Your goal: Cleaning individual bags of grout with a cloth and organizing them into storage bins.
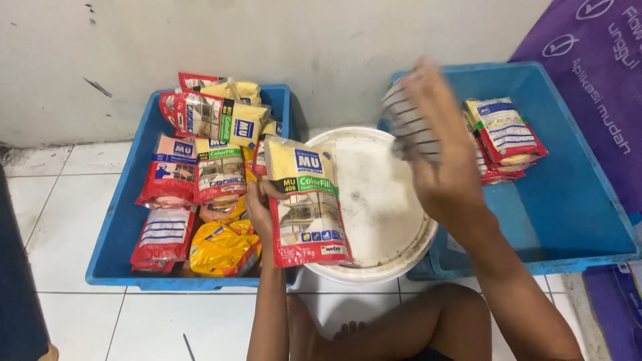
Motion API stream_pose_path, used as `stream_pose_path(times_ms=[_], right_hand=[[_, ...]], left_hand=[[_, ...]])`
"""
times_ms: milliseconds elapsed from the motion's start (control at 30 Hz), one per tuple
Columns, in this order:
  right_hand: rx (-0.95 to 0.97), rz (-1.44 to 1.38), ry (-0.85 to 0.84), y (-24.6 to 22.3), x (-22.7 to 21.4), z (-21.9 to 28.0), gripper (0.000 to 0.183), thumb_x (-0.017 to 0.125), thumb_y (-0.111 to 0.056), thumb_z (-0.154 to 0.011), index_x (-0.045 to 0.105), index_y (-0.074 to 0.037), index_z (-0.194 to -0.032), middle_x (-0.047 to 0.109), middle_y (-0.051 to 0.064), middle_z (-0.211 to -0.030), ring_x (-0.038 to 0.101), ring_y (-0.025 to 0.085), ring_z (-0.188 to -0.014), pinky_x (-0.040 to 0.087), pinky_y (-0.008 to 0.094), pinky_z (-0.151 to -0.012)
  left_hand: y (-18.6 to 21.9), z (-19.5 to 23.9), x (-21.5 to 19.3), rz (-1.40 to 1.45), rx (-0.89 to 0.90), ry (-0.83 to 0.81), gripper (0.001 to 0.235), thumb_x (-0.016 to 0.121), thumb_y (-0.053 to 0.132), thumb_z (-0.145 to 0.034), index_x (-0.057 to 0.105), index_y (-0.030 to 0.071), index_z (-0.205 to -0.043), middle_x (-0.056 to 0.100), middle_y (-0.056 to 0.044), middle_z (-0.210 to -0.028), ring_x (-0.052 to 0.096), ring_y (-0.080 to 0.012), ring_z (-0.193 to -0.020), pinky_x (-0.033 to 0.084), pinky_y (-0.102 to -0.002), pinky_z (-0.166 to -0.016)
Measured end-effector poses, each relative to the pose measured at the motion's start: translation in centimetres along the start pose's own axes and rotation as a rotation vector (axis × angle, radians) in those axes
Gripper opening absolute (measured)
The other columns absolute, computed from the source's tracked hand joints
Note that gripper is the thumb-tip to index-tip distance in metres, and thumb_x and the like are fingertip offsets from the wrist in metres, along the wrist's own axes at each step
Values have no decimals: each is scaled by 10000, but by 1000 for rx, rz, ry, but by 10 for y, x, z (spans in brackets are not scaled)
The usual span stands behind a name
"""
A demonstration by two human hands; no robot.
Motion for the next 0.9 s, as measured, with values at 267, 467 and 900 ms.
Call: stream_pose_path(times_ms=[267, 467, 900], right_hand=[[-387, 73, 629, 11, -18, 52, 530, 556, -408, -1069, 440, -136, -1509, 193, 281, -1691, 170, 508, -1630, 152, 782, -1375], [83, 804, 473, 140, 30, 78, 502, 495, 148, -1090, 374, 132, -1577, 379, 279, -1623, 420, 386, -1505, 356, 541, -1246], [-96, -60, -389, 21, 66, 16, 499, 516, -278, -1006, 548, -57, -1453, 504, 234, -1519, 422, 451, -1420, 261, 545, -1210]], left_hand=[[3, 4, 2, -19, -83, -8, 579, 368, 470, -1064, 522, 144, -612, 561, 9, -638, 596, -122, -659, 442, -272, -603], [-18, 2, -6, 86, -151, -18, 575, 410, 485, -1048, 555, 118, -630, 669, -54, -768, 671, -184, -780, 508, -302, -637], [11, 0, 15, 45, -64, -37, 685, 343, 375, -1100, 573, 1, -574, 520, -72, -508, 504, -138, -529, 437, -268, -615]])
Point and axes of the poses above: each hand's wrist, its own z-axis away from the middle knuckle, its own x-axis out of the palm, y = z × x, the point moved 8 cm from there along -z, towards the middle knuckle
